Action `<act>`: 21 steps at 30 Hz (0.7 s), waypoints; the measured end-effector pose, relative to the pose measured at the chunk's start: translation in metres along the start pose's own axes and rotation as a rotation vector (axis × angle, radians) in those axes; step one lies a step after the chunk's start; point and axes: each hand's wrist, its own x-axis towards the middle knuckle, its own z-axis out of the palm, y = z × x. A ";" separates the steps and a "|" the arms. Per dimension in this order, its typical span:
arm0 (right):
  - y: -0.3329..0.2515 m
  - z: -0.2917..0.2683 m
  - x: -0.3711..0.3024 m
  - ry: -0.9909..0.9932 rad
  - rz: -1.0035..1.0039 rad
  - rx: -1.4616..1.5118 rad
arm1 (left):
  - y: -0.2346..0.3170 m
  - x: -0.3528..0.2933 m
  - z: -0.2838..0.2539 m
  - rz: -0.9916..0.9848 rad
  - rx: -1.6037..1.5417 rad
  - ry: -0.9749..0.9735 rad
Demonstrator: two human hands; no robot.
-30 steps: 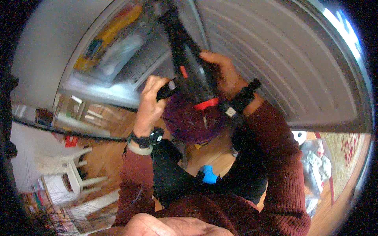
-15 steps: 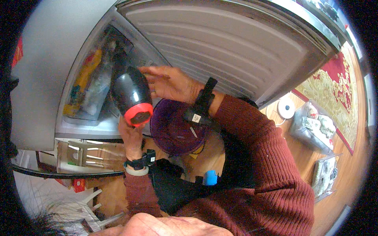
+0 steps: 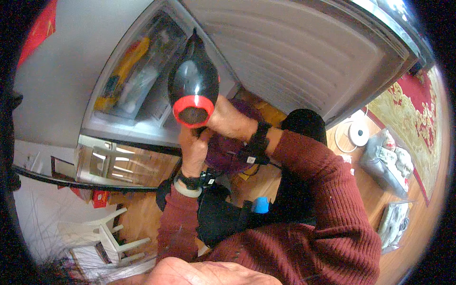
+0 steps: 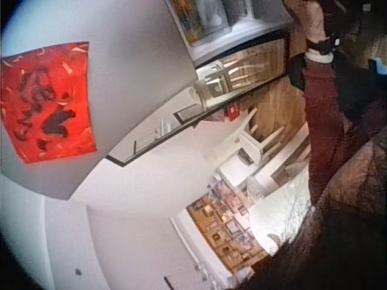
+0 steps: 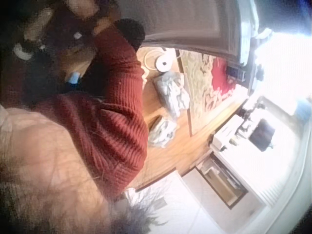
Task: The person uses a hairdryer to melt frost inside a freezer compartment, then scrapes and wipes the interior surfaces with their hands. The person moves the hairdryer across the frosted area and removes loosened ice and water by hand.
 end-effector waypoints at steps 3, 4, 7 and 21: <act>-0.022 -0.007 0.007 -0.013 0.073 -0.016 | 0.003 0.001 0.006 0.098 -0.054 0.016; -0.029 -0.010 0.007 0.010 0.102 0.003 | 0.005 0.000 0.004 0.065 -0.036 0.012; -0.052 -0.019 0.008 -0.081 -0.005 -0.109 | 0.011 -0.002 -0.005 0.081 0.064 -0.014; -0.121 -0.028 0.061 -0.154 -0.337 -0.614 | 0.003 -0.002 -0.012 0.234 0.081 0.050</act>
